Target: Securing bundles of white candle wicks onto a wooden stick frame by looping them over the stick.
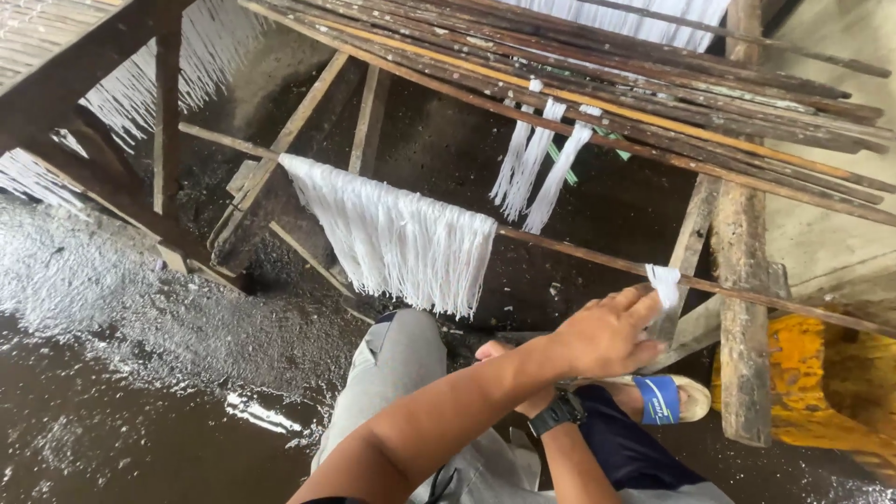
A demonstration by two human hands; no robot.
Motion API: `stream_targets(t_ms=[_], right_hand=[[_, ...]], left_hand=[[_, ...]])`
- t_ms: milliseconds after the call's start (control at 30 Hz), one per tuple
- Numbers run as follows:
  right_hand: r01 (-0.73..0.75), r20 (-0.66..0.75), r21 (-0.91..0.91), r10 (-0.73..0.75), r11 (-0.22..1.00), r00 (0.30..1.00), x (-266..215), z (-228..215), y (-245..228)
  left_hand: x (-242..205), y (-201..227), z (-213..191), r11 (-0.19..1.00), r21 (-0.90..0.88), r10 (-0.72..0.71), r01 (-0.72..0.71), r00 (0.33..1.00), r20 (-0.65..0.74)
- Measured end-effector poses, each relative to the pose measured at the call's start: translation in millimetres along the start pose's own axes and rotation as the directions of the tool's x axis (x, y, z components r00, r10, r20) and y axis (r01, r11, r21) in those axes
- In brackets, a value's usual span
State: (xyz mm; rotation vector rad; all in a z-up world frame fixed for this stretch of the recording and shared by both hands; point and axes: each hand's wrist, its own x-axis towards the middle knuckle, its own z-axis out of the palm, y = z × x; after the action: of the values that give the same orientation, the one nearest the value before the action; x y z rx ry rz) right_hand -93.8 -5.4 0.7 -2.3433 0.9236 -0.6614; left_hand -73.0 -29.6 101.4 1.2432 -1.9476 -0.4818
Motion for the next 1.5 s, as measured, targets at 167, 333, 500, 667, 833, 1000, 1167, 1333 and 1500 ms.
stream_targets(t_ms=[167, 333, 500, 667, 833, 1000, 1167, 1333, 1500], right_hand=[[-0.162, -0.050, 0.097, 0.167, 0.982, 0.985, 22.6, -15.7, -3.8], [-0.302, -0.071, 0.204, 0.322, 0.931, 0.944, 44.6, -22.1, -23.9], [-0.136, -0.292, 0.318, 0.234, 0.938, 0.928, 89.9, -23.6, -55.2], [-0.173, -0.337, 0.332, 0.288, 0.927, 0.896, 95.6, -25.3, -53.0], [-0.139, -0.310, 0.539, 0.349, 0.831, 0.884, 81.7, -52.0, -48.7], [-0.124, -0.240, 0.812, 0.520, 0.570, 0.820, 68.0, -73.1, -46.6], [-0.256, -0.078, 0.809, 0.528, 0.530, 0.846, 46.3, -98.1, -38.9], [-0.381, 0.027, 0.684, 0.500, 0.622, 0.866, 33.4, -100.1, -35.0], [-0.380, 0.034, 0.547, 0.433, 0.746, 0.901, 31.8, -110.7, -46.5]], left_hand=[[-46.9, 1.9, -61.6, 0.963, -0.267, -0.095, 0.047, 0.981, -0.169], [-106.7, -19.3, -115.1, 0.891, -0.405, -0.357, 0.205, 0.869, -0.344], [-130.5, -30.1, -139.8, 0.851, -0.380, -0.502, 0.363, 0.775, -0.384], [-121.7, -33.0, -137.8, 0.874, -0.394, -0.451, 0.285, 0.776, -0.440], [-101.9, -29.7, -135.6, 0.887, -0.410, -0.407, 0.214, 0.782, -0.473], [-86.9, -31.2, -123.1, 0.894, -0.419, -0.352, 0.159, 0.828, -0.437], [-82.4, -37.7, -108.9, 0.847, -0.494, -0.436, 0.196, 0.788, -0.434], [-79.1, -24.0, -81.8, 0.794, -0.524, -0.475, 0.308, 0.852, -0.218], [-75.4, -27.7, -63.7, 0.733, -0.543, -0.546, 0.410, 0.831, -0.109]])
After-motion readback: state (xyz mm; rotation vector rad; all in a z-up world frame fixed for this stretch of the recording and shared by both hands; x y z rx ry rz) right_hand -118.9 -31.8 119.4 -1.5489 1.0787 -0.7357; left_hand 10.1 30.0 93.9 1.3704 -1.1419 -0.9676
